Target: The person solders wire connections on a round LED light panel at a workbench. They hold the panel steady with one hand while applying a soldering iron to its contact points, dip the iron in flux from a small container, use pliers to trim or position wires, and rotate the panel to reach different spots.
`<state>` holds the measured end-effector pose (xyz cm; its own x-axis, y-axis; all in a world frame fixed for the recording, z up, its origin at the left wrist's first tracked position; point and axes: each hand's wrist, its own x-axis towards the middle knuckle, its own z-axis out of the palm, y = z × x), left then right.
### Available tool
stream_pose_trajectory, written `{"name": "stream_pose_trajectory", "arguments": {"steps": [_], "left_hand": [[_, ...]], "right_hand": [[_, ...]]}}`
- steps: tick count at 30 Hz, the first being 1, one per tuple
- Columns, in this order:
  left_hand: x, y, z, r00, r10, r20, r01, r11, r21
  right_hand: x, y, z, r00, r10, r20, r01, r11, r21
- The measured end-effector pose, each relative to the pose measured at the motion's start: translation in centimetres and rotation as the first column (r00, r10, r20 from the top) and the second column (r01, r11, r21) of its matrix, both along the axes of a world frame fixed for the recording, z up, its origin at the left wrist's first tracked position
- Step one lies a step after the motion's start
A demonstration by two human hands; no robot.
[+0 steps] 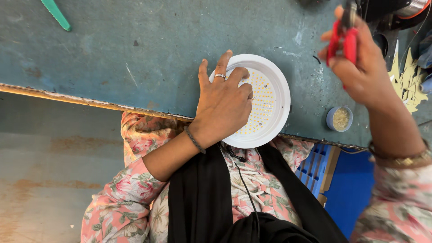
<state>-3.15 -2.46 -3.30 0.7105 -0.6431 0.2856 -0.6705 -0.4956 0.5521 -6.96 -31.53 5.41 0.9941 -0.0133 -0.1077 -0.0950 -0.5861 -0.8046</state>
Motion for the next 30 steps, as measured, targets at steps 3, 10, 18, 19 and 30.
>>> {"name": "stream_pose_trajectory", "arguments": {"steps": [3, 10, 18, 19, 30], "left_hand": [[0.1, 0.0, 0.0, 1.000, 0.001, -0.023, -0.002, 1.000, -0.014], [0.0, 0.0, 0.2, 0.999, -0.022, -0.035, 0.021, 1.000, -0.003], [0.0, -0.2, 0.4, 0.999, -0.028, -0.045, 0.026, 0.999, -0.036], [0.0, -0.2, 0.4, 0.998, -0.027, -0.048, 0.025, 0.999, -0.040], [-0.2, -0.3, -0.1, 1.000, -0.014, -0.008, 0.013, 0.999, -0.044]], "right_hand": [[-1.9, 1.4, 2.9, 0.951, 0.103, -0.293, -0.078, 0.992, 0.096], [-2.5, 3.1, 1.5, 0.571, 0.384, -0.726, -0.097, 0.909, 0.405], [-0.5, 4.6, 0.4, 0.419, 0.325, -0.848, -0.141, 0.946, 0.293], [-0.3, 4.8, 0.5, 0.405, 0.311, -0.860, -0.134, 0.950, 0.281], [-0.4, 5.3, -0.1, 0.405, 0.330, -0.853, -0.115, 0.944, 0.310]]}}
